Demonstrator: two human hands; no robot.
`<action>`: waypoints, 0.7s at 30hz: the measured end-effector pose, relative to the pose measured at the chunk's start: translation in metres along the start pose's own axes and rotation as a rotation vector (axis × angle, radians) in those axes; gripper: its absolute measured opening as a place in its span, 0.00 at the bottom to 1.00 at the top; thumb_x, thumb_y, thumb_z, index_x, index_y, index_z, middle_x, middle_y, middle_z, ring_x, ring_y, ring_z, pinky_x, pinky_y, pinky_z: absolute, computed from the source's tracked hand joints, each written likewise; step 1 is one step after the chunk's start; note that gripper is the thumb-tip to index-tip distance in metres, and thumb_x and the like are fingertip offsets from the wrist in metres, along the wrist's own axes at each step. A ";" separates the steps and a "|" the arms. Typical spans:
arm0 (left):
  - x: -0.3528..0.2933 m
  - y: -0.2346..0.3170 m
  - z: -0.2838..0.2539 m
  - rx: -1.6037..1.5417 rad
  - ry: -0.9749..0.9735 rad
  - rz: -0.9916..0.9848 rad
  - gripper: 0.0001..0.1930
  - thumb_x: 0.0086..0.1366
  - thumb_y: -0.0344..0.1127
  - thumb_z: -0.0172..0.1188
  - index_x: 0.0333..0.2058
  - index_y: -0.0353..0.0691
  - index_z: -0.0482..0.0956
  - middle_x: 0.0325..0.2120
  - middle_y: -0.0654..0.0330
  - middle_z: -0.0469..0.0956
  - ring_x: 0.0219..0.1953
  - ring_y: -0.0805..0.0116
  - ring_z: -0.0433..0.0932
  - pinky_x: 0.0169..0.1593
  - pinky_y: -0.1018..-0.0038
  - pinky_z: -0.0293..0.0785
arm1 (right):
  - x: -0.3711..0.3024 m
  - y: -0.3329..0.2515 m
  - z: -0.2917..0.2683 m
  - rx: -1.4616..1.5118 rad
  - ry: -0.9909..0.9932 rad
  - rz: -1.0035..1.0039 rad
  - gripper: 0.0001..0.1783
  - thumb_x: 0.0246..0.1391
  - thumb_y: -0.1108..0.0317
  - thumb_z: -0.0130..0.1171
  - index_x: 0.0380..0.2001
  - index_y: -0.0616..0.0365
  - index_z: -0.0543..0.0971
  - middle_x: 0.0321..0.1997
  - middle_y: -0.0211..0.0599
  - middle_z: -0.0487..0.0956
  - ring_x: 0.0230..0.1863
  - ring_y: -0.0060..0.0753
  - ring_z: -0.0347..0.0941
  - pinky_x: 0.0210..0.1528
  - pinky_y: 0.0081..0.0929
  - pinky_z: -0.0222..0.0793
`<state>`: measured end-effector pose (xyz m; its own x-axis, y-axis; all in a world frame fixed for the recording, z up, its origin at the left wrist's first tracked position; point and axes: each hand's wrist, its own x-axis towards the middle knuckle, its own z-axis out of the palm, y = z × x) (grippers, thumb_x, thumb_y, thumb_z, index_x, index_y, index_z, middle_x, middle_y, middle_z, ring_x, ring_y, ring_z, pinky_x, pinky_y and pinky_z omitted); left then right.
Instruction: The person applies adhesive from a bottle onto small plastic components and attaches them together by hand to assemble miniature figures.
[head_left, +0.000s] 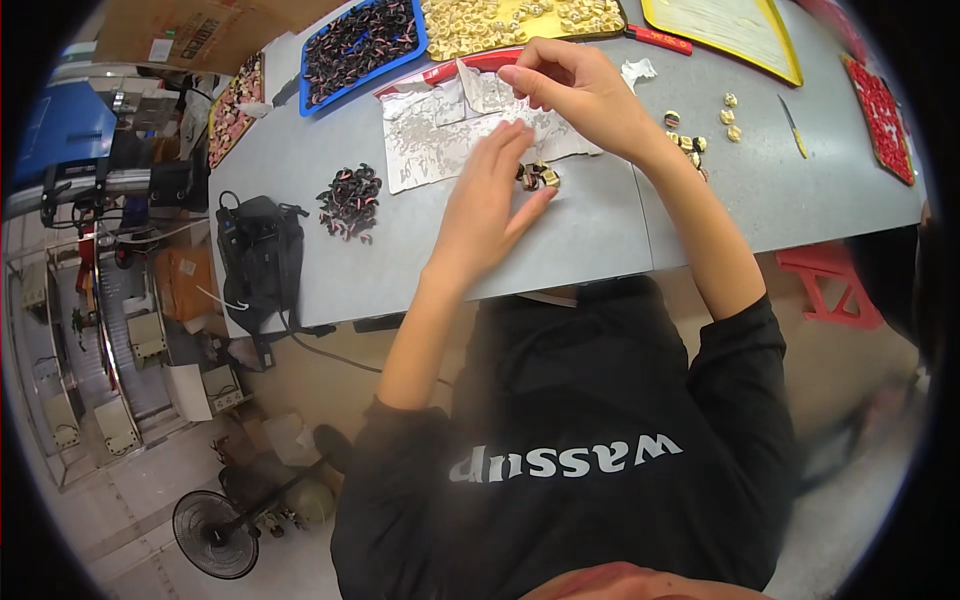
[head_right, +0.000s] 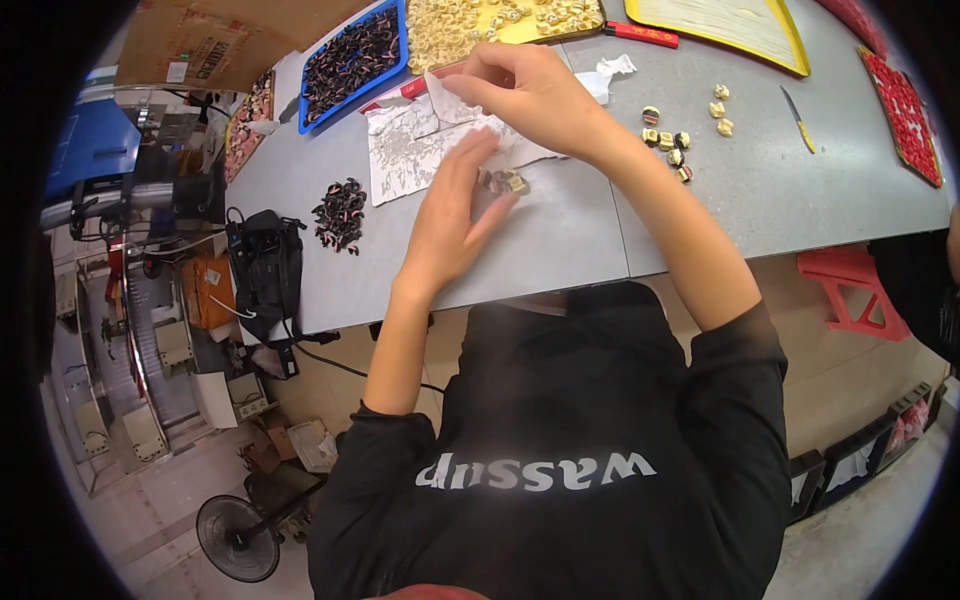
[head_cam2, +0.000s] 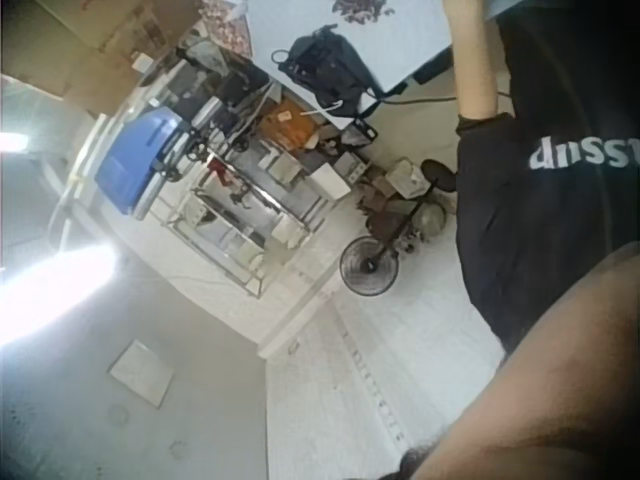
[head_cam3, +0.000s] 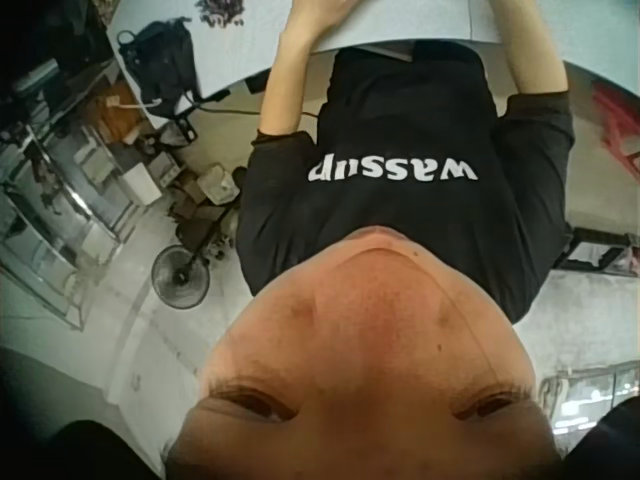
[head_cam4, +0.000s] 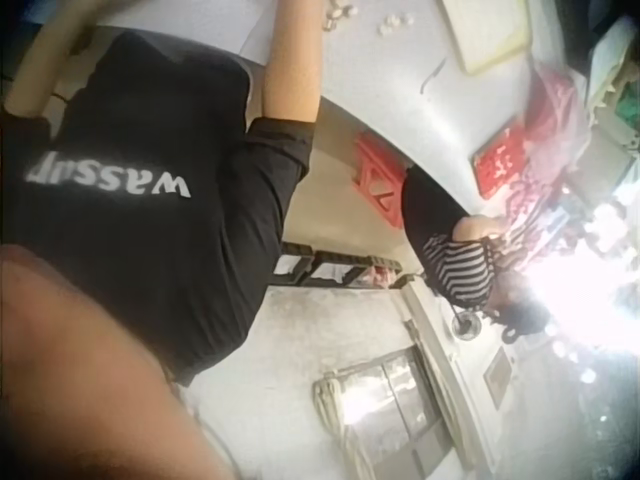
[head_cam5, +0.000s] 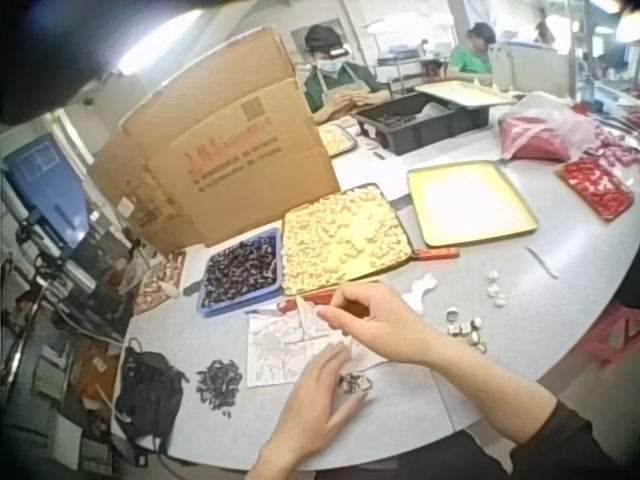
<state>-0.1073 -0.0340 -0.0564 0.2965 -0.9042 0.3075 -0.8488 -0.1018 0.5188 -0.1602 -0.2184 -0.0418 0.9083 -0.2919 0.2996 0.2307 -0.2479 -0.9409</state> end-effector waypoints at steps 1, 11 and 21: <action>0.000 0.003 -0.001 0.004 0.003 -0.003 0.28 0.57 0.37 0.62 0.54 0.34 0.64 0.56 0.47 0.63 0.60 0.47 0.60 0.61 0.58 0.59 | 0.000 0.001 0.001 -0.014 -0.003 0.002 0.14 0.57 0.59 0.57 0.27 0.59 0.74 0.25 0.25 0.73 0.28 0.14 0.67 0.33 0.16 0.65; 0.004 0.005 0.002 -0.121 -0.008 0.023 0.21 0.56 0.32 0.61 0.49 0.37 0.70 0.48 0.52 0.68 0.56 0.54 0.65 0.57 0.64 0.65 | 0.001 -0.001 0.003 0.016 -0.007 -0.006 0.14 0.59 0.59 0.55 0.27 0.60 0.74 0.26 0.26 0.73 0.28 0.14 0.66 0.32 0.17 0.64; -0.016 0.013 -0.038 -2.320 0.470 -0.160 0.14 0.58 0.33 0.48 0.43 0.36 0.69 0.26 0.65 0.58 0.30 0.74 0.58 0.37 0.77 0.57 | 0.003 -0.003 -0.001 0.124 0.064 -0.065 0.15 0.60 0.60 0.52 0.29 0.61 0.76 0.26 0.27 0.75 0.28 0.16 0.67 0.32 0.16 0.65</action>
<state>-0.1069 -0.0047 -0.0240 0.6071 -0.7874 0.1066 0.7757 0.6164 0.1354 -0.1589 -0.2190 -0.0381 0.8671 -0.3380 0.3660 0.3329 -0.1535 -0.9304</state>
